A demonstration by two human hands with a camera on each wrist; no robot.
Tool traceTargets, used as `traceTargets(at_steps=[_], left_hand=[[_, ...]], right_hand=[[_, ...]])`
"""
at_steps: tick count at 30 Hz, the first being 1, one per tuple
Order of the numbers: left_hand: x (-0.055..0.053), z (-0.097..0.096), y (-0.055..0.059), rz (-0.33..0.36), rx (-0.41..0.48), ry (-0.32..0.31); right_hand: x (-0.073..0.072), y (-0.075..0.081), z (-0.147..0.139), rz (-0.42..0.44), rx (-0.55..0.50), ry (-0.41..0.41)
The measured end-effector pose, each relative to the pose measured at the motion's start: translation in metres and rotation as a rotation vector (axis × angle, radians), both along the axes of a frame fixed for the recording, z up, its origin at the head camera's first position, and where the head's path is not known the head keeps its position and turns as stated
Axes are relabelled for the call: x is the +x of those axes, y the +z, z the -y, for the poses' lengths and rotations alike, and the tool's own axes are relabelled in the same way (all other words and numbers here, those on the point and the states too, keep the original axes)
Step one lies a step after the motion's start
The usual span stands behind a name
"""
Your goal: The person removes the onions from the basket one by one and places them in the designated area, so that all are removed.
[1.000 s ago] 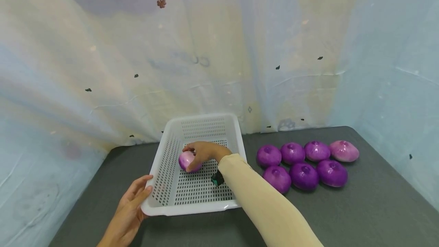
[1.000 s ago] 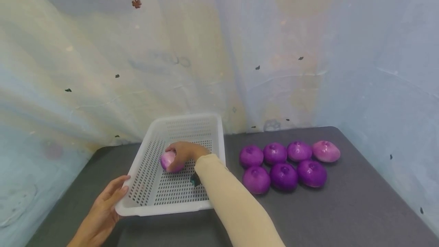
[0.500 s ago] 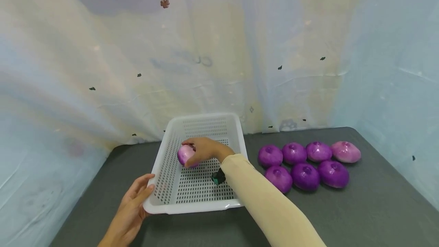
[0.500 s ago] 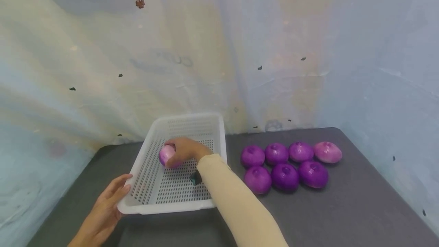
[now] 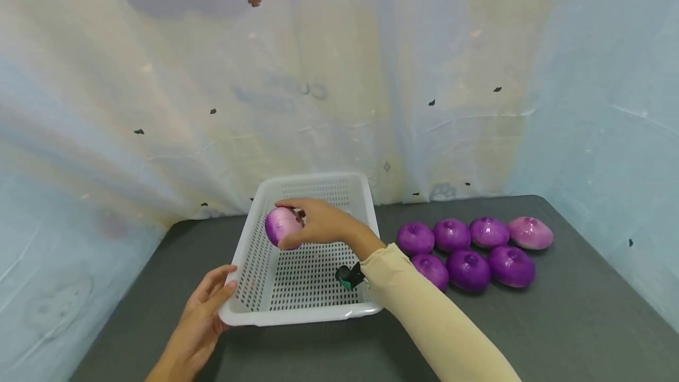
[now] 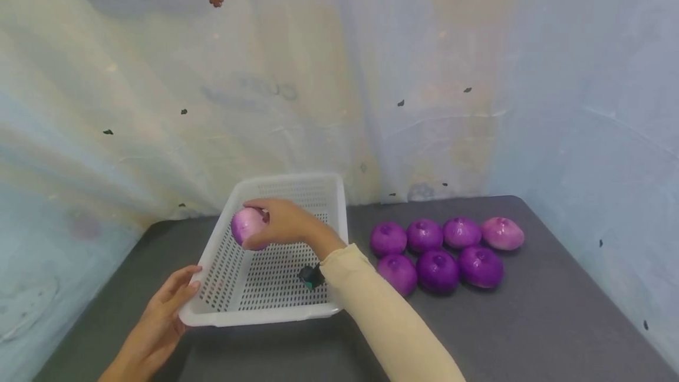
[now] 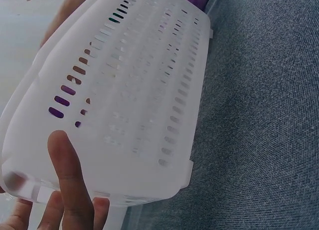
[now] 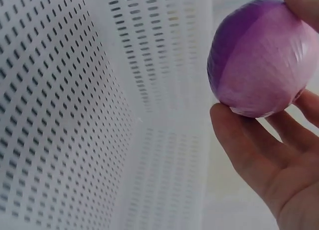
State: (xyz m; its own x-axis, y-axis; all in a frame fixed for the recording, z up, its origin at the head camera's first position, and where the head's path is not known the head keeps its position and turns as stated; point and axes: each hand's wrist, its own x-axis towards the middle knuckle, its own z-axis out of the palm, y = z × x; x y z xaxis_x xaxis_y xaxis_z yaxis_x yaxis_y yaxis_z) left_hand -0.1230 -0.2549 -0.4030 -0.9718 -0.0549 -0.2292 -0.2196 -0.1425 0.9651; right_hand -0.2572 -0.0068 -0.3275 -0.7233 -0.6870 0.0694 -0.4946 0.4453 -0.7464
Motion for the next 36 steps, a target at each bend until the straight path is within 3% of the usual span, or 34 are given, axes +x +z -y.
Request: traceTargets(at_steps=[7, 13, 19, 29, 36], left_hand=[[-0.001, 0.001, 0.0, 0.005, 0.002, 0.01], [0.0, 0.001, 0.001, 0.025, 0.002, 0.019], [0.001, 0.0, 0.001, 0.022, 0.019, 0.02], [0.005, 0.001, 0.001, 0.03, 0.011, 0.027], [0.003, 0.0, -0.001, -0.013, 0.031, -0.003]], right_hand=[[0.016, 0.01, -0.036, 0.038, -0.054, -0.056], [0.03, 0.017, -0.063, -0.005, -0.065, -0.063], [0.045, 0.022, -0.087, -0.049, -0.027, -0.122], [0.07, 0.02, -0.13, -0.074, 0.011, -0.218], [0.082, 0.009, -0.162, -0.142, 0.023, -0.294]])
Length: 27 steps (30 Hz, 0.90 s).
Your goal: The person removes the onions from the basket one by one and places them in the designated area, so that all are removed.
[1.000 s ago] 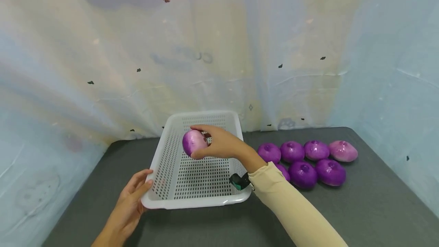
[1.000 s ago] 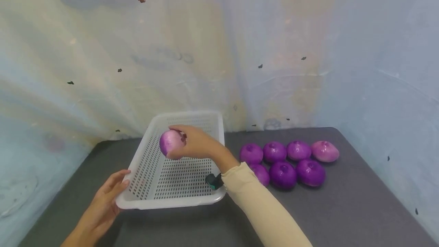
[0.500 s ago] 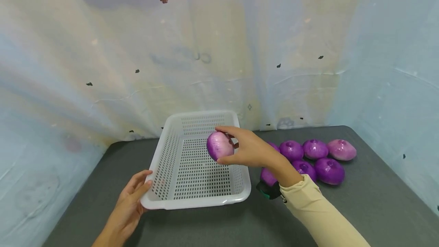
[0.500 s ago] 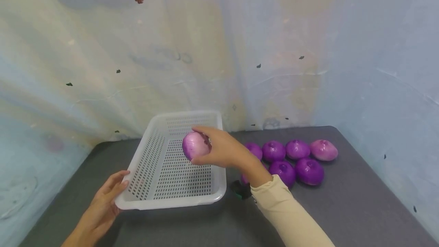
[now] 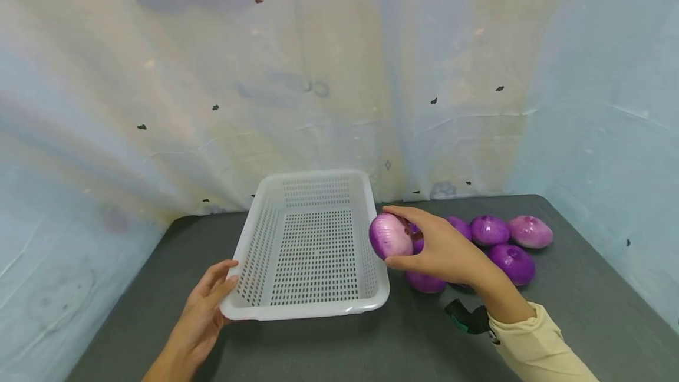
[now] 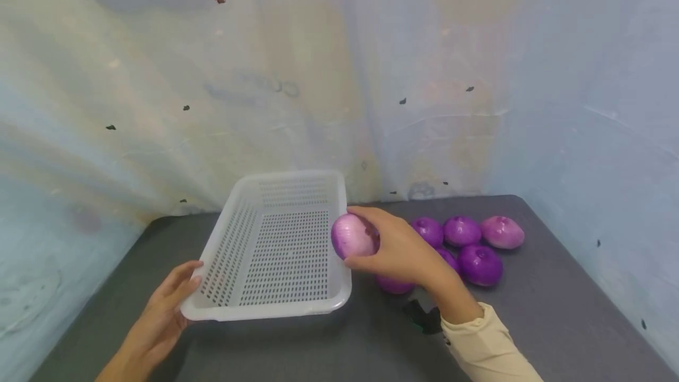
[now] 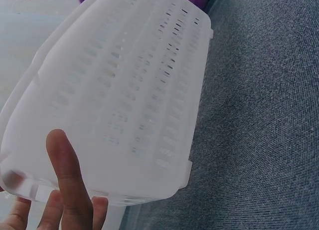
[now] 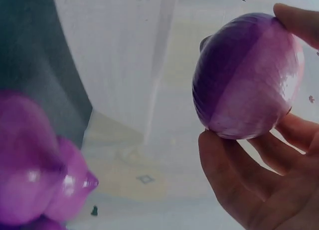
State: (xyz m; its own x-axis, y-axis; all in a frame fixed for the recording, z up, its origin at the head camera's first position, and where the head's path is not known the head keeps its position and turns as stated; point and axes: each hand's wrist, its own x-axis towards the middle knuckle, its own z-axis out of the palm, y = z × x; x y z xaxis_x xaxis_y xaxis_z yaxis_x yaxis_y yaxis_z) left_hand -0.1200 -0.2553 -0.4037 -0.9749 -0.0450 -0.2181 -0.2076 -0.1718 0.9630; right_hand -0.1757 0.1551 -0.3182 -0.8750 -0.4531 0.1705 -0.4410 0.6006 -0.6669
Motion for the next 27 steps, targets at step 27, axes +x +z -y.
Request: traceTargets(at_steps=[27], left_hand=[[0.001, -0.005, 0.0, -0.013, 0.011, 0.028]], right_hand=[[0.022, -0.019, -0.063, -0.065, -0.132, 0.037]])
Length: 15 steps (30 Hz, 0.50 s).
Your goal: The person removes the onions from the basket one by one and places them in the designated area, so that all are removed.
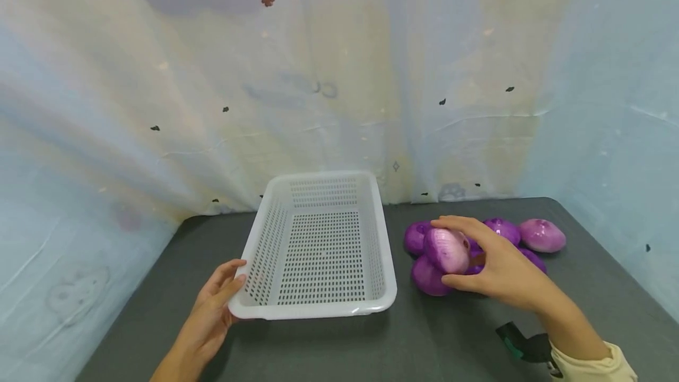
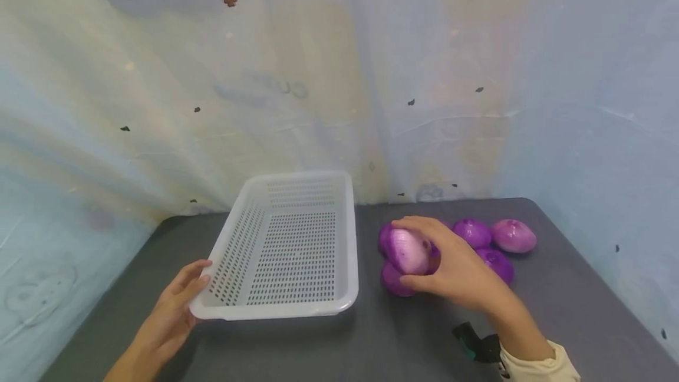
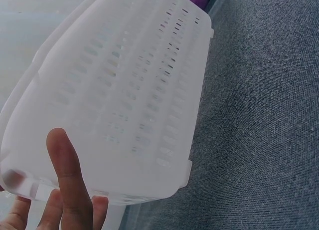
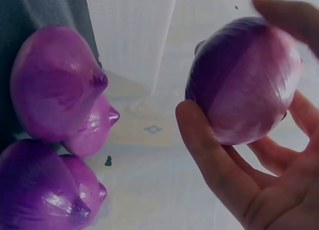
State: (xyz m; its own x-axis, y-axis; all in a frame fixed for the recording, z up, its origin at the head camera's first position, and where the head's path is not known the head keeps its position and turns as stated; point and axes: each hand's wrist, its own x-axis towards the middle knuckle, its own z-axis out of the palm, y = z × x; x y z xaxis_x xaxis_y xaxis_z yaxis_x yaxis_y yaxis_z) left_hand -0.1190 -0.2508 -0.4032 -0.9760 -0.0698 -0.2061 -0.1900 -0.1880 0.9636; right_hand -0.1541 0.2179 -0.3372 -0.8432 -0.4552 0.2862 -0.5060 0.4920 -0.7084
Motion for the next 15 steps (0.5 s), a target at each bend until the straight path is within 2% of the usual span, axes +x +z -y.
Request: traceTargets(at_steps=[7, 11, 15], left_hand=[[-0.0011, 0.0004, 0.0016, 0.001, -0.019, -0.002], [-0.0002, 0.001, 0.002, -0.004, -0.016, 0.01], [0.0014, 0.0007, 0.0007, -0.02, 0.005, -0.016]], right_hand=[[-0.0044, -0.0001, -0.0054, -0.063, 0.002, 0.007], [-0.007, -0.0021, -0.0045, -0.067, 0.003, 0.014], [-0.0078, -0.0047, -0.0046, -0.063, 0.019, 0.0]])
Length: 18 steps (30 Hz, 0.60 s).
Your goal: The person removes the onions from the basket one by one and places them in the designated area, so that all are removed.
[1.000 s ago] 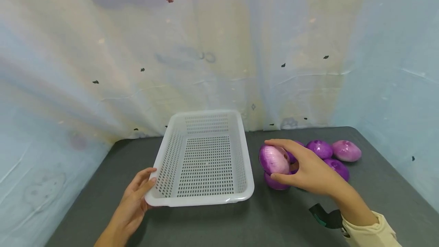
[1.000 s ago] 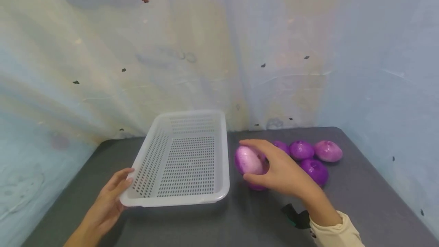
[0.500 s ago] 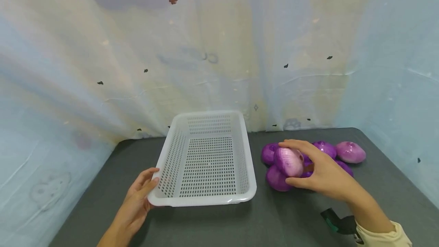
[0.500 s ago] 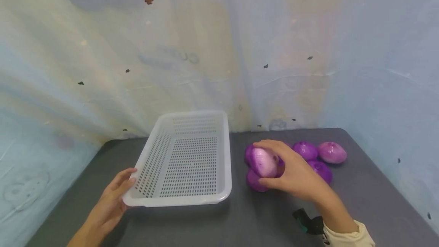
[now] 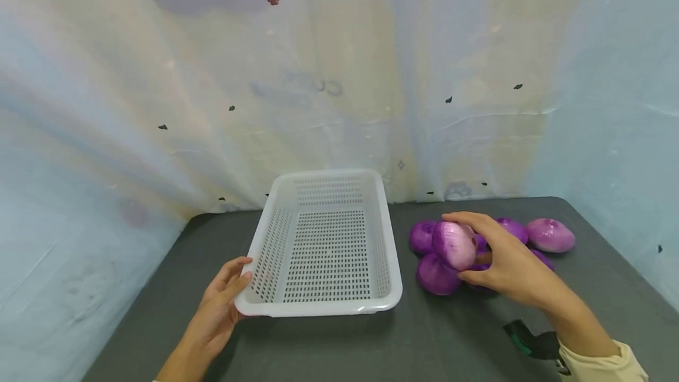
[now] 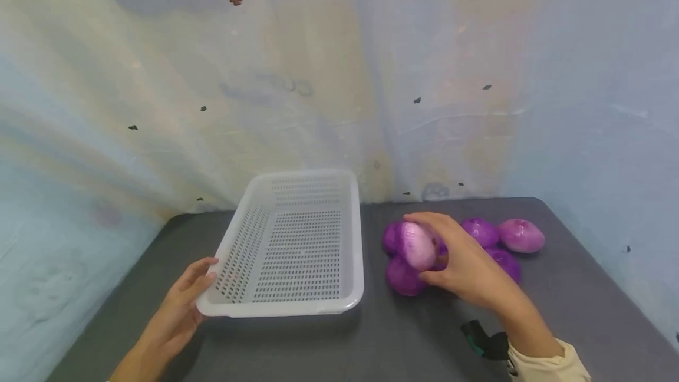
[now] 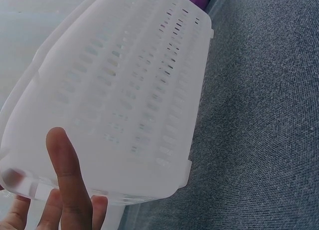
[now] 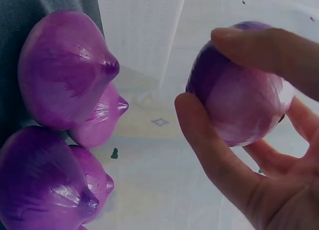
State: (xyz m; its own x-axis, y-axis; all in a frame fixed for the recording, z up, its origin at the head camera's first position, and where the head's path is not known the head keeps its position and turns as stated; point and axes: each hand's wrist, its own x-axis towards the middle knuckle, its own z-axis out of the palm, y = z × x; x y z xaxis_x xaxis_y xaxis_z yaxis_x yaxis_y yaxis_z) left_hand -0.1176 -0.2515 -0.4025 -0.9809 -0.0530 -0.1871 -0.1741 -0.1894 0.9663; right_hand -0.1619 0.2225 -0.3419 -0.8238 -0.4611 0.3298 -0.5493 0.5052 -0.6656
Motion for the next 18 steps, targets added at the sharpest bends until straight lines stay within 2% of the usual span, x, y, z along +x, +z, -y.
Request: traceTargets(at_steps=[3, 9, 18], left_hand=[[-0.001, -0.002, -0.0015, 0.005, 0.012, -0.012], [-0.003, -0.0038, -0.0018, 0.029, 0.004, 0.027], [-0.0003, -0.0008, -0.0003, 0.033, 0.003, 0.024]], right_hand=[[0.0012, -0.0005, -0.0017, 0.012, 0.017, -0.028], [0.0022, 0.0019, -0.002, 0.067, 0.037, -0.074], [0.0009, 0.0043, -0.0018, 0.113, 0.076, -0.15]])
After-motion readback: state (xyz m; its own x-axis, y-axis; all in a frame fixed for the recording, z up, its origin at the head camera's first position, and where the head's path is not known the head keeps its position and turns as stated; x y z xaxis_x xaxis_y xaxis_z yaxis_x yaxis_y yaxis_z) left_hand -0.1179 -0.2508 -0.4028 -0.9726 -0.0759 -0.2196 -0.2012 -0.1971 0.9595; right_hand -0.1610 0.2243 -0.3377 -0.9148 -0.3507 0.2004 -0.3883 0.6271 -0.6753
